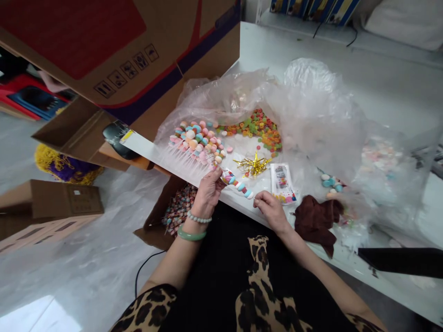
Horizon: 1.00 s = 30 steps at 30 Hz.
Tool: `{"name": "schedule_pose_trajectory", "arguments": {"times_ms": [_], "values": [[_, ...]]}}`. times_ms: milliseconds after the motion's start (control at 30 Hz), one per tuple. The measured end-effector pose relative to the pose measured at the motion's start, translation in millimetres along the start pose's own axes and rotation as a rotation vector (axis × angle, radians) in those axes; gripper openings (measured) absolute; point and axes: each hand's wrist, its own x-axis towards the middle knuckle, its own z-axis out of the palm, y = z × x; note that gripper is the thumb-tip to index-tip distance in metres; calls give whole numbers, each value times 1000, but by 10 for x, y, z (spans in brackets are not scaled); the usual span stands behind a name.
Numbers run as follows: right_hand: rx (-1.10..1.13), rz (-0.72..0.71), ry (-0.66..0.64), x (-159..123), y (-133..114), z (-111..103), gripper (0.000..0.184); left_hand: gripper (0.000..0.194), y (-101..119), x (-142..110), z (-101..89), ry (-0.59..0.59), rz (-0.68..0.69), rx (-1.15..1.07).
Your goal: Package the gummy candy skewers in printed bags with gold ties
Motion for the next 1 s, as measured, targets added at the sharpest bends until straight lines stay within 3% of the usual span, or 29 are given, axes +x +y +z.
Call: {"name": "schedule_pose_trajectory", "arguments": {"times_ms": [100,200,267,400,500,600,667,733,800,900,1000], "values": [[371,298,-91,49,-1,12,18,34,-25,-19,-37,-26,33,62],[503,478,-221,85,-14,47,25,33,-39,-26,-93,-58,41,91],[437,475,-200,97,-16,81,22,32,-35,-9,-140,-63,21,83],[153,188,-7,97,-11,143,11,33,-33,26,-207,-46,-17,77],[46,65,41,100,-18,185,12,35,-74,-2,-171,-58,7,79],[213,215,-27,125,-23,243,14,38,-139,-66,-79,-101,38,65],[380,397,-151,146,-10,281,21,39,-165,-96,-37,-112,40,65],[408,488,-243,157,19,302,23,37,-160,-101,-41,-100,24,108],[232,371,-180,151,60,296,17,35,-127,-84,-92,-81,13,198],[-207,-62,58,126,120,247,11,31,-73,-48,-194,-72,33,340],[-483,-336,99,122,151,208,15,32,-72,-35,-234,-85,11,378]]}}
